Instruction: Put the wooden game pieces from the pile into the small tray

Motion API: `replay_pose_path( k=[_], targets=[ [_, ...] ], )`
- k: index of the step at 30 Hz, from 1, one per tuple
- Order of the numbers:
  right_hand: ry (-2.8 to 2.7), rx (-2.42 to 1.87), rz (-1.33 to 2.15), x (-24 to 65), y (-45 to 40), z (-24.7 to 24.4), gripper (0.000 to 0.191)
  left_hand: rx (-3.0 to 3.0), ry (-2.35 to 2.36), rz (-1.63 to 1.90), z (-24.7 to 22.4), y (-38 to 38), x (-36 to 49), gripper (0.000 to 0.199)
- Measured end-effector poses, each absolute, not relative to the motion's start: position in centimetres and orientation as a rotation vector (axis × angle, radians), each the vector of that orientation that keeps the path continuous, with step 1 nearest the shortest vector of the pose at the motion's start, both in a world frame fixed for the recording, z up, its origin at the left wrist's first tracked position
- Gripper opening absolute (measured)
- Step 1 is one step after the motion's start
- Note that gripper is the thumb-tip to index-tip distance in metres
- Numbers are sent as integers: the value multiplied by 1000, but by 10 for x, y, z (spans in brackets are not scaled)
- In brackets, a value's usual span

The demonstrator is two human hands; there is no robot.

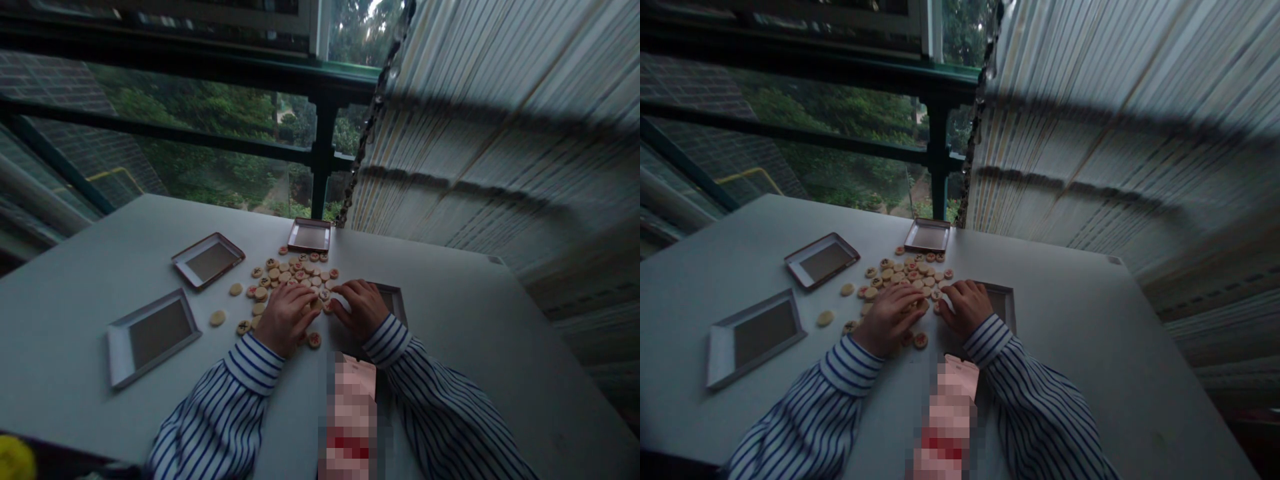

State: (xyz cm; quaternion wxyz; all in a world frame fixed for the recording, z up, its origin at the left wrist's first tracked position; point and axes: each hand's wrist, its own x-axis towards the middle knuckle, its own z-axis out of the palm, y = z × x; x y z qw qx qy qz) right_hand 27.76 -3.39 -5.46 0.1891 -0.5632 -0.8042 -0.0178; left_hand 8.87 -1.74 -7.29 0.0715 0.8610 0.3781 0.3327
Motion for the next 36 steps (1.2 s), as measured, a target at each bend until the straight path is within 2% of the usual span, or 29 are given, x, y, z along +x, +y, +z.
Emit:
replay_pose_path(
  k=[13,18,29,36],
  targets=[
    [-2232,-1461,-72,278,-34,-54,22,2454,1101,1188,-72,-21,88,27],
    [-2212,-1388,-111,276,-34,-53,20,2247,1061,1287,-67,-24,89,21],
    [-2195,-1240,-144,275,-36,-50,17,1543,1156,1156,-64,-31,93,27],
    [-2207,-1147,-125,276,-37,-48,20,1350,1100,1120,-57,-32,95,30]
  ],
)
